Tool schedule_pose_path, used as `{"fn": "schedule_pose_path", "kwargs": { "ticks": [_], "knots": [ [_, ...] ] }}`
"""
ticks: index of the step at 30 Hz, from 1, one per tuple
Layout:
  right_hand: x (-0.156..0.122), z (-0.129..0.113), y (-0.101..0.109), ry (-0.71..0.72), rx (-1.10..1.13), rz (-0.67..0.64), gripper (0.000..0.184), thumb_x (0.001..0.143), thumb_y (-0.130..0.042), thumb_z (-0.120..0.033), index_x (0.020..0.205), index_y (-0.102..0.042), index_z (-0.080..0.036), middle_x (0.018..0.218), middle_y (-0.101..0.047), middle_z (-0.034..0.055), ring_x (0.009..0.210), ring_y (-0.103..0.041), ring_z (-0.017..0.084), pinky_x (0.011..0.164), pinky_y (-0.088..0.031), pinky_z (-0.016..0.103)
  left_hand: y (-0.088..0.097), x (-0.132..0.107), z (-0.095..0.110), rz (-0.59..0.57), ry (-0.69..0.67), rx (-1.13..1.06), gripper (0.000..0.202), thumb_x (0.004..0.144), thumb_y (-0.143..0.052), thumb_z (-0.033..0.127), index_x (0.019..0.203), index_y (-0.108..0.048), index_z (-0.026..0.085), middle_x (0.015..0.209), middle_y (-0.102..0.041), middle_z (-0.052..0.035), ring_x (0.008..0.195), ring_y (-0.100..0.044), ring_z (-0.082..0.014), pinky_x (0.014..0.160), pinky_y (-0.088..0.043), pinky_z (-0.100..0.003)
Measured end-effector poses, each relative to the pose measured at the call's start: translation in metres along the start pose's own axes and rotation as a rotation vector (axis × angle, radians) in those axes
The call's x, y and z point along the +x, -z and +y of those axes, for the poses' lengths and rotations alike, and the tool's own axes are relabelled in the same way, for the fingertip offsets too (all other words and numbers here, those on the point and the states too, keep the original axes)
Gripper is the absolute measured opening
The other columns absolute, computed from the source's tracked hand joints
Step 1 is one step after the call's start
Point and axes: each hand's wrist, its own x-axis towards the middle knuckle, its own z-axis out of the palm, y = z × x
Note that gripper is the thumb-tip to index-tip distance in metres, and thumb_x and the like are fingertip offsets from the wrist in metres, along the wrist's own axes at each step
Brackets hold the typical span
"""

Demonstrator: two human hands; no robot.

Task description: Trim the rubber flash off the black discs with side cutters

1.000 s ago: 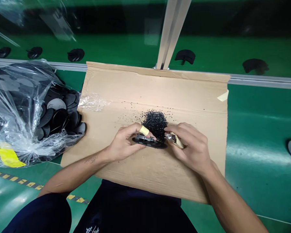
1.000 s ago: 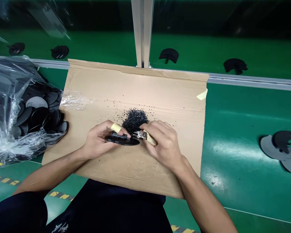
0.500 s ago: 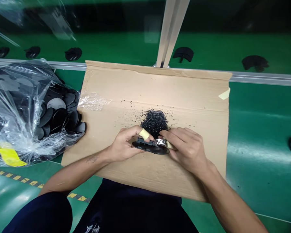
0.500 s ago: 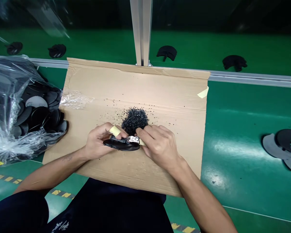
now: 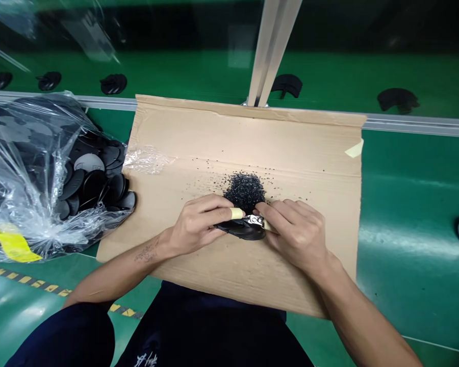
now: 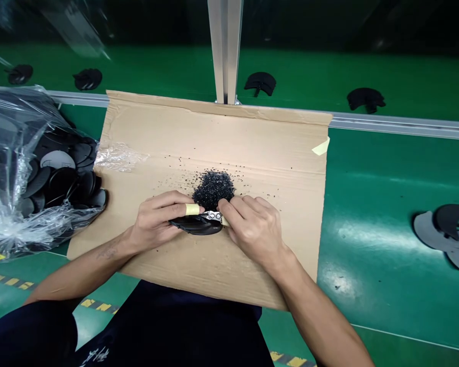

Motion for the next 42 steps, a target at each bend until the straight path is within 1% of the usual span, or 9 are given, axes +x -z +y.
{"fn": "schedule_pose_path", "kwargs": {
  "ticks": [4, 8, 15, 19, 25, 31, 35, 38, 42],
  "knots": [
    [0.001, 0.001, 0.000, 0.006, 0.050, 0.002, 0.014, 0.098, -0.058, -0.016, 0.099, -0.072, -0.016, 0.077, -0.072, 0.0044, 0.067, -0.059, 0.015, 0.059, -0.038, 0.031, -0.002, 0.000, 0.000, 0.008, 0.082, -0.191, 0.014, 0.094, -0.069, 0.020, 0.107, -0.073, 0.016, 0.091, -0.073, -0.0075, 0.080, -0.069, -0.0128, 0.068, -0.056, -0.022],
    [0.001, 0.000, 0.001, 0.011, 0.071, 0.026, 0.013, 0.099, -0.059, -0.018, 0.099, -0.072, -0.014, 0.076, -0.072, 0.0051, 0.066, -0.059, 0.015, 0.058, -0.038, 0.031, -0.006, -0.002, -0.001, 0.008, 0.118, -0.254, 0.014, 0.094, -0.070, 0.023, 0.104, -0.074, 0.015, 0.091, -0.075, -0.0089, 0.080, -0.070, -0.0134, 0.068, -0.057, -0.023],
    [0.000, -0.003, 0.002, 0.003, 0.082, 0.030, 0.015, 0.100, -0.058, -0.020, 0.099, -0.071, -0.015, 0.070, -0.067, 0.0023, 0.063, -0.057, 0.014, 0.057, -0.041, 0.030, -0.009, -0.003, -0.001, 0.046, 0.055, -0.247, 0.011, 0.091, -0.073, 0.019, 0.101, -0.074, 0.014, 0.086, -0.076, -0.0073, 0.074, -0.071, -0.0120, 0.067, -0.056, -0.020],
    [0.000, -0.002, 0.004, 0.010, 0.102, 0.014, 0.019, 0.100, -0.053, -0.020, 0.102, -0.071, -0.015, 0.073, -0.068, 0.0045, 0.064, -0.057, 0.016, 0.057, -0.042, 0.031, -0.010, -0.003, 0.000, 0.066, 0.054, -0.245, 0.011, 0.091, -0.074, 0.018, 0.100, -0.074, 0.013, 0.084, -0.076, -0.0076, 0.072, -0.071, -0.0118, 0.066, -0.056, -0.020],
    [-0.002, 0.000, 0.003, -0.005, 0.186, -0.032, 0.020, 0.099, -0.053, -0.019, 0.105, -0.071, -0.015, 0.078, -0.071, 0.0058, 0.067, -0.062, 0.016, 0.061, -0.047, 0.030, -0.010, -0.004, 0.001, 0.051, 0.054, -0.234, 0.011, 0.093, -0.071, 0.017, 0.103, -0.074, 0.015, 0.085, -0.077, -0.0074, 0.074, -0.071, -0.0129, 0.068, -0.057, -0.022],
    [-0.001, -0.002, 0.006, -0.003, 0.057, -0.025, 0.019, 0.097, -0.057, -0.016, 0.106, -0.073, -0.016, 0.074, -0.070, 0.0041, 0.065, -0.060, 0.015, 0.058, -0.045, 0.030, -0.011, -0.005, 0.000, 0.089, 0.030, -0.202, 0.016, 0.092, -0.072, 0.019, 0.108, -0.075, 0.017, 0.088, -0.078, -0.0074, 0.077, -0.074, -0.0137, 0.070, -0.059, -0.022],
    [-0.001, -0.007, 0.008, 0.004, 0.025, -0.036, 0.019, 0.095, -0.056, -0.010, 0.101, -0.073, -0.016, 0.072, -0.071, 0.0022, 0.062, -0.060, 0.014, 0.057, -0.045, 0.029, -0.010, -0.003, 0.001, 0.076, -0.012, -0.184, 0.016, 0.093, -0.069, 0.016, 0.108, -0.075, 0.017, 0.087, -0.078, -0.0070, 0.077, -0.074, -0.0138, 0.071, -0.060, -0.022],
    [-0.002, -0.009, 0.008, -0.025, 0.079, -0.033, 0.019, 0.095, -0.055, -0.008, 0.096, -0.073, -0.016, 0.071, -0.072, 0.0012, 0.060, -0.062, 0.013, 0.057, -0.046, 0.028, -0.009, -0.002, 0.003, 0.070, -0.025, -0.182, 0.016, 0.093, -0.068, 0.014, 0.107, -0.074, 0.017, 0.086, -0.078, -0.0074, 0.077, -0.074, -0.0137, 0.071, -0.059, -0.022],
    [-0.003, -0.006, 0.005, -0.064, 0.192, -0.022, 0.018, 0.095, -0.056, -0.010, 0.097, -0.072, -0.016, 0.073, -0.072, 0.0016, 0.063, -0.063, 0.013, 0.060, -0.047, 0.026, -0.008, 0.000, 0.004, 0.086, -0.045, -0.157, 0.018, 0.092, -0.070, 0.017, 0.110, -0.072, 0.018, 0.085, -0.077, -0.0057, 0.075, -0.073, -0.0135, 0.069, -0.058, -0.021]
  ]
}}
